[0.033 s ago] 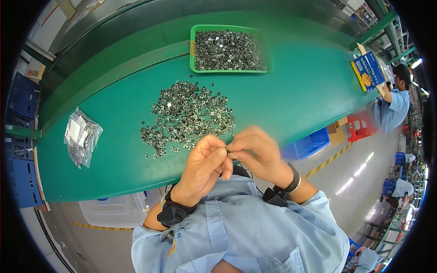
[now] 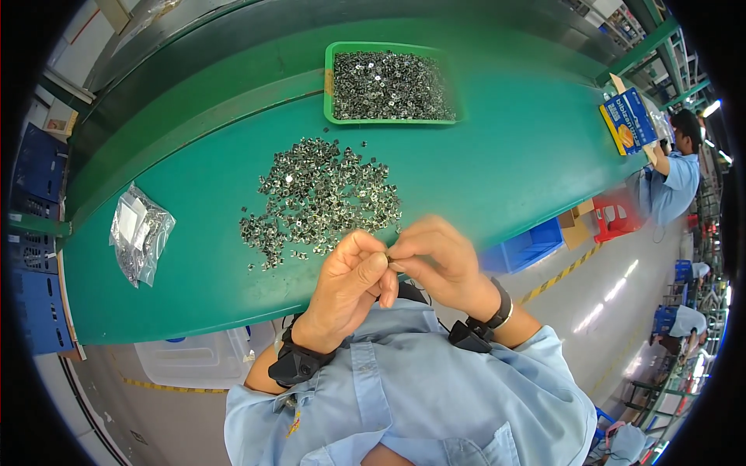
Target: The person picks up a metal clip from the table, inspects it by hand, and places it into a green tray, repeating this process for several more clips.
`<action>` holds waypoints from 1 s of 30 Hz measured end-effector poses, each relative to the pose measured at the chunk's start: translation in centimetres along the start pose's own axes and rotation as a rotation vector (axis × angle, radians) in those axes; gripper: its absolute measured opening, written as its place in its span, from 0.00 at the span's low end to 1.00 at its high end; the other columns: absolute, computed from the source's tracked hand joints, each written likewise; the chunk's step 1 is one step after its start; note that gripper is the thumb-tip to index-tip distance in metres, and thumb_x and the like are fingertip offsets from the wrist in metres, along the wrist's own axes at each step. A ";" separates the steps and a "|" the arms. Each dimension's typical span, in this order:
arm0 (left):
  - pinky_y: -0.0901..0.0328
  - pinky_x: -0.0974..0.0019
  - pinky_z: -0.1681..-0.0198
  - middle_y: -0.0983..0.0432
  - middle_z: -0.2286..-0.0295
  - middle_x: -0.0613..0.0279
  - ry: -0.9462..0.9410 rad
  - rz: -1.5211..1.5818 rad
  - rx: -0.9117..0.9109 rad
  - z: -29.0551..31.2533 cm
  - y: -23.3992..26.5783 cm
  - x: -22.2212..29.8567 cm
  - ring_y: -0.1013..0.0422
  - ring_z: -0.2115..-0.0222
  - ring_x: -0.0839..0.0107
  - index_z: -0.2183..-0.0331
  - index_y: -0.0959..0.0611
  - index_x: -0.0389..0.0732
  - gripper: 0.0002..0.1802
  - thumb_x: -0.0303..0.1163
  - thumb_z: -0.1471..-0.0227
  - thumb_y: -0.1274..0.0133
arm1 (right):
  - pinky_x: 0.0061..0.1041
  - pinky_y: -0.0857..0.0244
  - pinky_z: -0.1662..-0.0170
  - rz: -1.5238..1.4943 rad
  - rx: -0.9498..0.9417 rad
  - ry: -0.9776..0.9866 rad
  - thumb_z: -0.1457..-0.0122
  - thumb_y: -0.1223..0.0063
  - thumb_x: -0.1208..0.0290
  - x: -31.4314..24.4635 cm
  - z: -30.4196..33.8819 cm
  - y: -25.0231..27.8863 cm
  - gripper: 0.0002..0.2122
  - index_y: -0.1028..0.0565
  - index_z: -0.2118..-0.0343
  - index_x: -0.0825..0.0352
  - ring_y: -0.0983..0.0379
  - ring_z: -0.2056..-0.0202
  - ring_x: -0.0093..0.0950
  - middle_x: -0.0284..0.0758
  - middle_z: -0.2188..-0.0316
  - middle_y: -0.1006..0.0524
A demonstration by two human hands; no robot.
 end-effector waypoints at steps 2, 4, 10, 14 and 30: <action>0.37 0.72 0.80 0.28 0.78 0.60 0.007 -0.030 0.008 0.1 0.0 0.0 0.32 0.81 0.74 0.67 0.30 0.39 0.06 0.32 0.44 0.53 | 0.25 0.36 0.70 0.000 -0.001 -0.002 0.55 0.41 0.81 0.1 0.1 0.0 0.10 0.26 0.69 0.65 0.30 0.71 0.30 0.34 0.71 0.28; 0.38 0.72 0.80 0.28 0.79 0.60 0.012 -0.047 0.014 0.1 0.1 0.0 0.32 0.81 0.74 0.67 0.30 0.39 0.06 0.32 0.44 0.53 | 0.25 0.36 0.70 0.004 -0.004 -0.008 0.55 0.41 0.82 0.2 0.1 0.1 0.10 0.26 0.69 0.66 0.30 0.71 0.30 0.34 0.71 0.28; 0.37 0.72 0.79 0.29 0.80 0.61 0.040 -0.199 0.099 0.1 0.3 0.2 0.32 0.81 0.74 0.67 0.30 0.39 0.08 0.33 0.43 0.55 | 0.25 0.36 0.70 0.136 -0.045 0.066 0.54 0.42 0.82 0.3 0.2 0.3 0.09 0.27 0.68 0.66 0.30 0.71 0.29 0.34 0.72 0.27; 0.38 0.72 0.79 0.30 0.81 0.61 0.069 -0.093 0.094 0.0 -0.3 0.2 0.33 0.82 0.73 0.67 0.30 0.39 0.08 0.34 0.42 0.56 | 0.25 0.36 0.70 0.059 -0.017 0.052 0.53 0.43 0.82 0.4 0.3 0.4 0.09 0.27 0.68 0.66 0.29 0.71 0.29 0.34 0.71 0.27; 0.42 0.69 0.83 0.32 0.82 0.63 0.047 -0.069 0.058 -0.2 0.3 -0.2 0.36 0.86 0.72 0.68 0.31 0.41 0.09 0.37 0.43 0.54 | 0.27 0.35 0.69 -0.008 -0.037 0.105 0.52 0.44 0.83 0.7 0.2 -0.3 0.08 0.28 0.69 0.67 0.29 0.71 0.31 0.36 0.71 0.27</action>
Point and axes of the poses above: each hand's wrist, its own z-axis away from the middle knuckle, its own y-axis out of the back of the hand, x = y × z, the point moved 8 cm from there along -z, towards the middle knuckle
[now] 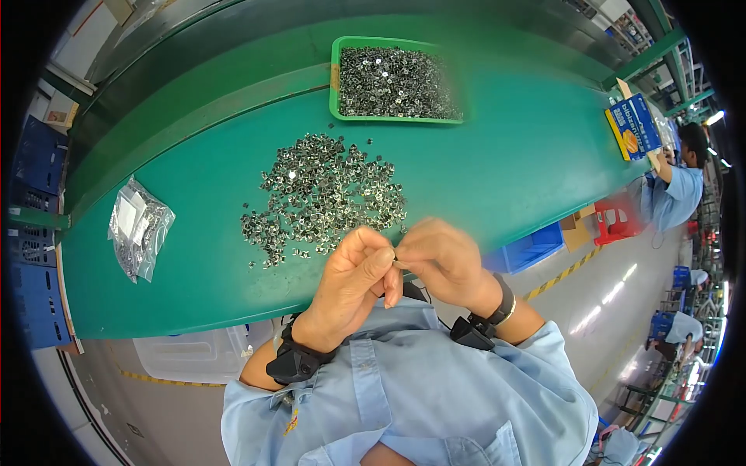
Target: The person picks up a metal clip from the table, inspects it by hand, and places it into a green tray, repeating this process for several more clips.
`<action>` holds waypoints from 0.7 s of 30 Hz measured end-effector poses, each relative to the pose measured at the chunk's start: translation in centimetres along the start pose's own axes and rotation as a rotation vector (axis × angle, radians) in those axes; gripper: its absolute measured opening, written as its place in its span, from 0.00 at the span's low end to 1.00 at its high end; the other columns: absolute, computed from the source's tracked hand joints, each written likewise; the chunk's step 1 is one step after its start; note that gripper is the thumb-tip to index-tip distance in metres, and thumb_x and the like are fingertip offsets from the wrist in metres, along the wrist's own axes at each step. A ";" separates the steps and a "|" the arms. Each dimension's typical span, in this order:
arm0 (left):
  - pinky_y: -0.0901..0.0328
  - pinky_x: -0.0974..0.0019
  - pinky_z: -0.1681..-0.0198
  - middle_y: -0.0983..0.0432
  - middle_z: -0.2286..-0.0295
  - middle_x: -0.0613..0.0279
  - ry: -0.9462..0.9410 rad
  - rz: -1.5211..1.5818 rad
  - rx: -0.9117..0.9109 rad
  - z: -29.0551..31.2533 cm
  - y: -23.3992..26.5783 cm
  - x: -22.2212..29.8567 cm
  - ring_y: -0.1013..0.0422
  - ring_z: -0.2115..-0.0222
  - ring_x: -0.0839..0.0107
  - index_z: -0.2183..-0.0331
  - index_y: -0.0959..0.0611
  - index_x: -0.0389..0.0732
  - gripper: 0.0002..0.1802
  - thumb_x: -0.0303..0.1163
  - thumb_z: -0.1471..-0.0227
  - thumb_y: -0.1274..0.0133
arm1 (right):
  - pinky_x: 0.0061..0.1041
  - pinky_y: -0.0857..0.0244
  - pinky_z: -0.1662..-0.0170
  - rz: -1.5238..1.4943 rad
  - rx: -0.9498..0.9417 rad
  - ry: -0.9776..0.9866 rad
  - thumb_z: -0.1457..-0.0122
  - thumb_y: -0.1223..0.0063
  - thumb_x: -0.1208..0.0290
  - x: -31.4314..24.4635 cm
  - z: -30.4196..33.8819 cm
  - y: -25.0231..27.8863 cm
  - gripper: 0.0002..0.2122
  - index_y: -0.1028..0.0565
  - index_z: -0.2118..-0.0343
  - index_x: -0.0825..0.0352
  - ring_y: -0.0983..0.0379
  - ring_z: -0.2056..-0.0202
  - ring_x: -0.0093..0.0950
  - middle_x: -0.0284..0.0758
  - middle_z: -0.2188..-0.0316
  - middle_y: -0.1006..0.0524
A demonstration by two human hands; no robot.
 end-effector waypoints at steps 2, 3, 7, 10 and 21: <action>0.41 0.69 0.83 0.32 0.82 0.62 0.004 -0.033 0.014 0.0 0.1 0.1 0.36 0.85 0.71 0.68 0.31 0.41 0.09 0.36 0.43 0.54 | 0.27 0.35 0.69 -0.002 -0.009 0.005 0.52 0.44 0.83 0.2 0.1 -0.1 0.08 0.28 0.69 0.66 0.29 0.71 0.31 0.36 0.71 0.27; 0.41 0.69 0.83 0.32 0.82 0.62 0.005 -0.075 0.028 -0.1 0.3 0.1 0.36 0.85 0.71 0.68 0.32 0.41 0.09 0.36 0.43 0.55 | 0.27 0.35 0.69 -0.003 -0.010 0.005 0.52 0.44 0.83 0.2 0.1 -0.1 0.08 0.28 0.69 0.66 0.29 0.71 0.31 0.36 0.71 0.27; 0.40 0.70 0.82 0.32 0.82 0.61 0.009 -0.126 0.076 -0.2 0.3 0.1 0.35 0.85 0.72 0.68 0.32 0.41 0.09 0.36 0.43 0.55 | 0.26 0.35 0.68 -0.026 -0.021 -0.068 0.52 0.44 0.82 1.0 0.4 -0.2 0.07 0.28 0.69 0.66 0.29 0.71 0.31 0.36 0.72 0.27; 0.40 0.70 0.82 0.32 0.83 0.61 0.012 -0.058 0.117 -0.2 0.2 0.0 0.36 0.85 0.72 0.68 0.33 0.41 0.09 0.36 0.42 0.56 | 0.26 0.35 0.67 -0.107 0.037 -0.142 0.51 0.44 0.81 1.6 0.6 0.0 0.06 0.28 0.70 0.66 0.29 0.70 0.30 0.35 0.72 0.27; 0.40 0.72 0.81 0.32 0.82 0.61 -0.016 -0.146 0.093 -0.3 -0.1 0.4 0.36 0.85 0.75 0.69 0.34 0.40 0.10 0.37 0.41 0.59 | 0.24 0.34 0.68 -0.123 0.057 -0.151 0.51 0.43 0.80 1.9 0.5 0.0 0.05 0.27 0.71 0.66 0.28 0.70 0.28 0.35 0.72 0.26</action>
Point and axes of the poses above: each hand's wrist, its own z-axis away from the middle knuckle, its own y-axis out of the back of the hand, x = y × z, the point moved 8 cm from there along -z, towards the middle knuckle
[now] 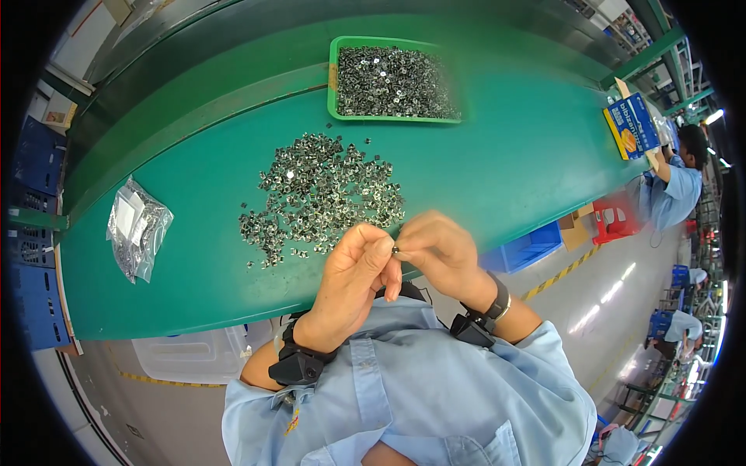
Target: The person picks up a metal clip from the table, inspects it by hand, and places it into a green tray, repeating this process for several more clips.
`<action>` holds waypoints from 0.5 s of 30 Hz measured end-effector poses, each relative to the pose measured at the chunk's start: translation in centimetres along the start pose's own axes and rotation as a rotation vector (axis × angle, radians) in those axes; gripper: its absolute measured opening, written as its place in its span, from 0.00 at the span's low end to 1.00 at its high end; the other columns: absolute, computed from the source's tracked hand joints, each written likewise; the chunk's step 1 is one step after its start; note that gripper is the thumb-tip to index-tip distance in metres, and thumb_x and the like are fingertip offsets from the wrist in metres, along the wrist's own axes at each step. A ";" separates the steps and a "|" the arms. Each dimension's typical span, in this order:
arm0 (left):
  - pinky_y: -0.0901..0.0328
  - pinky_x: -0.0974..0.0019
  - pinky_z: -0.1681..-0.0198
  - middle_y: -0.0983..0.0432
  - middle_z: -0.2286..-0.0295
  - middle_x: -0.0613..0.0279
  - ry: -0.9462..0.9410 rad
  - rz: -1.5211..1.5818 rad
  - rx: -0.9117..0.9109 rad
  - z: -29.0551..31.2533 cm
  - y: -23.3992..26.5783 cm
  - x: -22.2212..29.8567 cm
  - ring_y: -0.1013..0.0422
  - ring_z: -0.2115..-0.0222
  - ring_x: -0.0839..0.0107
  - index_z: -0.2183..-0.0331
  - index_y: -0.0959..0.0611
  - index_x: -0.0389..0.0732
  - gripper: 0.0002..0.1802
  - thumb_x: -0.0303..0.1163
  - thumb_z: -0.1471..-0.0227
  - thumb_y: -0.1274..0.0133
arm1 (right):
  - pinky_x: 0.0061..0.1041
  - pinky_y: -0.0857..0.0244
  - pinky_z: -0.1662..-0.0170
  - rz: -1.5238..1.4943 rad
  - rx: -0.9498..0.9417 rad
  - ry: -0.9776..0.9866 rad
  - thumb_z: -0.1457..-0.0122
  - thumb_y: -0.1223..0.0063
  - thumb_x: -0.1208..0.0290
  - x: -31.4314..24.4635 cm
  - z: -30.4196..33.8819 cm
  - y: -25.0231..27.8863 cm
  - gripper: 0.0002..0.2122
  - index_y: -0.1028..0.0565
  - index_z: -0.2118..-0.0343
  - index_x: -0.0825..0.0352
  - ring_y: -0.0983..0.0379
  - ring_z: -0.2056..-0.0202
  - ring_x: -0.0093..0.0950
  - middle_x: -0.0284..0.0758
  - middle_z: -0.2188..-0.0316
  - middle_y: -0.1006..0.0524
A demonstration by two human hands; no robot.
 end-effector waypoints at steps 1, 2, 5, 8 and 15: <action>0.40 0.72 0.81 0.32 0.82 0.61 -0.001 0.001 0.000 0.0 0.0 -0.1 0.36 0.85 0.75 0.69 0.34 0.40 0.10 0.37 0.41 0.59 | 0.24 0.33 0.69 0.004 0.016 0.001 0.51 0.43 0.79 0.0 -0.1 0.1 0.05 0.27 0.72 0.66 0.28 0.70 0.27 0.35 0.73 0.25; 0.40 0.72 0.81 0.32 0.82 0.61 -0.012 0.009 0.009 0.0 0.0 -0.1 0.36 0.84 0.75 0.69 0.34 0.40 0.10 0.37 0.41 0.59 | 0.24 0.33 0.69 0.005 0.014 0.001 0.51 0.43 0.79 0.0 -0.1 0.0 0.05 0.27 0.72 0.66 0.28 0.70 0.27 0.35 0.73 0.25; 0.39 0.73 0.81 0.32 0.81 0.61 -0.038 0.026 0.024 0.0 0.3 0.0 0.36 0.84 0.75 0.68 0.33 0.40 0.09 0.36 0.40 0.60 | 0.24 0.33 0.69 0.030 0.008 -0.030 0.51 0.43 0.79 0.2 -0.3 -0.2 0.05 0.27 0.72 0.66 0.28 0.70 0.27 0.35 0.73 0.25; 0.39 0.73 0.80 0.31 0.79 0.60 -0.048 0.010 0.008 0.0 0.5 0.1 0.35 0.83 0.75 0.65 0.32 0.40 0.09 0.35 0.40 0.60 | 0.24 0.35 0.67 0.046 0.003 -0.037 0.51 0.44 0.81 0.3 -0.5 0.0 0.06 0.27 0.71 0.66 0.29 0.70 0.28 0.35 0.72 0.26; 0.38 0.74 0.79 0.30 0.76 0.61 -0.067 -0.020 0.028 0.0 1.6 1.2 0.35 0.81 0.76 0.58 0.31 0.39 0.12 0.34 0.40 0.61 | 0.24 0.35 0.68 0.224 -0.030 0.008 0.55 0.42 0.82 -0.6 -5.1 2.0 0.07 0.27 0.72 0.66 0.29 0.71 0.28 0.35 0.73 0.26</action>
Point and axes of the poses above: each hand's wrist, its own z-axis away from the middle knuckle, its own y-axis out of the back of the hand, x = y × z, the point moved 8 cm from there along -z, towards the middle knuckle
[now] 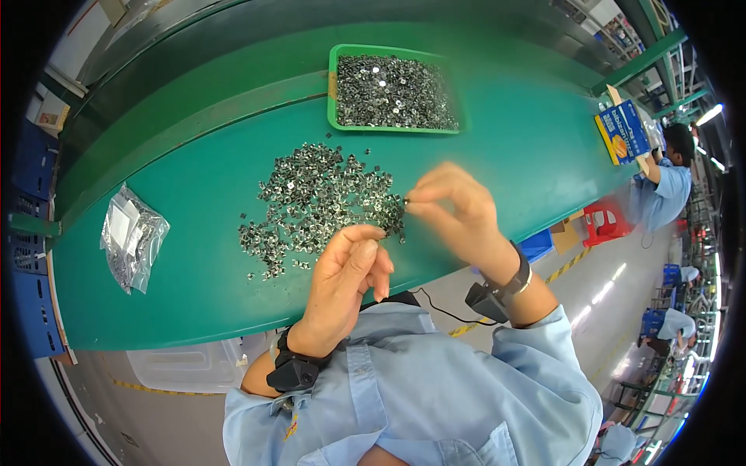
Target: The person picks up a metal clip from the table, inspects it by hand, and places it into a green tray, repeating this process for several more clips.
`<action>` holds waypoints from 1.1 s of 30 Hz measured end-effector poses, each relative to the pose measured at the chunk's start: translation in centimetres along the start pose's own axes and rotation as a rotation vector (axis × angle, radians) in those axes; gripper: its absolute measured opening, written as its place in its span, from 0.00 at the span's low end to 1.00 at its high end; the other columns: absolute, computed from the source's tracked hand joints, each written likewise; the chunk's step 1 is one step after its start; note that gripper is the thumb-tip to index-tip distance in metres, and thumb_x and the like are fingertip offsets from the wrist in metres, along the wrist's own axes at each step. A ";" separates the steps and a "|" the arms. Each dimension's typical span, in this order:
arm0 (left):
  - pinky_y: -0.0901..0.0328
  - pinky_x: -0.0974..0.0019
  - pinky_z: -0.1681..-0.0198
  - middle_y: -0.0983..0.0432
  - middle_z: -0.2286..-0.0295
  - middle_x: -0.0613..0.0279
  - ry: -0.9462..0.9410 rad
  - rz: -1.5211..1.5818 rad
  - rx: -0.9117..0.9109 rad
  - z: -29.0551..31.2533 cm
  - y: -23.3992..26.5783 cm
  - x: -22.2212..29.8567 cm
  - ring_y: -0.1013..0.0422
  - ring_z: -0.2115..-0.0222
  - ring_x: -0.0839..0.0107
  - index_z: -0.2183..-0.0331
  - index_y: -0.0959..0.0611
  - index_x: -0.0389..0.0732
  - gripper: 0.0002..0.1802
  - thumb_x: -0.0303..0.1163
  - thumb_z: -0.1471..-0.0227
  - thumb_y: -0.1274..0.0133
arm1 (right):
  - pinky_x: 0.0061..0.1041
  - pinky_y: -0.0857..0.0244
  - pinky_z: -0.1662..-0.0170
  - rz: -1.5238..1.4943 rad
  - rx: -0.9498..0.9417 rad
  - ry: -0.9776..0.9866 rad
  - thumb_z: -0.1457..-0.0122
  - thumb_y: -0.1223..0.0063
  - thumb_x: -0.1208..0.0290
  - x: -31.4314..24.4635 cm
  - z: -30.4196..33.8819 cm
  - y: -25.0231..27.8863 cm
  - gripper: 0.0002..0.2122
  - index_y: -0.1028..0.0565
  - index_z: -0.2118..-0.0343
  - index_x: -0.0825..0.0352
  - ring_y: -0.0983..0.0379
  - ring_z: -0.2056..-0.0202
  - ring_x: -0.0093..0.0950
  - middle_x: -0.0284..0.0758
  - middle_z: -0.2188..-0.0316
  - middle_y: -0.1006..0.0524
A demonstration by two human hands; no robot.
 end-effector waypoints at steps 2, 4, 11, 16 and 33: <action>0.38 0.74 0.79 0.30 0.75 0.61 -0.011 0.004 0.015 0.0 0.3 0.3 0.34 0.81 0.76 0.57 0.31 0.39 0.12 0.34 0.40 0.61 | 0.25 0.35 0.69 0.037 -0.073 0.057 0.56 0.41 0.82 -0.9 -0.6 -0.6 0.07 0.26 0.73 0.66 0.29 0.71 0.29 0.35 0.74 0.26; 0.38 0.75 0.79 0.30 0.75 0.61 -0.024 -0.036 0.044 0.0 0.5 0.6 0.34 0.81 0.76 0.57 0.30 0.38 0.13 0.33 0.41 0.60 | 0.26 0.34 0.70 0.038 -0.097 0.075 0.56 0.41 0.82 -1.1 -0.3 -1.5 0.07 0.26 0.73 0.67 0.29 0.71 0.30 0.35 0.74 0.26; 0.38 0.75 0.78 0.27 0.73 0.60 -0.026 -0.037 0.060 0.4 1.3 0.6 0.33 0.80 0.76 0.59 0.26 0.37 0.11 0.31 0.43 0.55 | 0.27 0.34 0.70 0.105 -0.160 0.144 0.56 0.41 0.81 -2.1 0.6 -2.8 0.08 0.26 0.72 0.67 0.28 0.72 0.32 0.36 0.74 0.26; 0.38 0.75 0.77 0.26 0.73 0.62 -0.008 -0.006 0.084 0.5 1.3 0.6 0.32 0.79 0.78 0.63 0.24 0.35 0.09 0.29 0.45 0.51 | 0.26 0.34 0.71 0.113 -0.191 0.172 0.56 0.41 0.81 -2.5 0.9 -2.9 0.09 0.27 0.71 0.67 0.28 0.72 0.32 0.36 0.74 0.26; 0.38 0.75 0.77 0.26 0.72 0.61 0.010 -0.043 0.062 0.5 0.8 0.5 0.31 0.78 0.77 0.62 0.24 0.35 0.10 0.30 0.44 0.53 | 0.26 0.34 0.69 0.060 -0.154 0.119 0.55 0.42 0.80 -2.0 1.1 -2.1 0.07 0.26 0.72 0.67 0.28 0.72 0.32 0.35 0.74 0.26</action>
Point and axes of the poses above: each hand's wrist, its own z-axis away from the middle knuckle, its own y-axis out of the back of the hand, x = y × z, the point moved 8 cm from there along -z, towards the middle knuckle
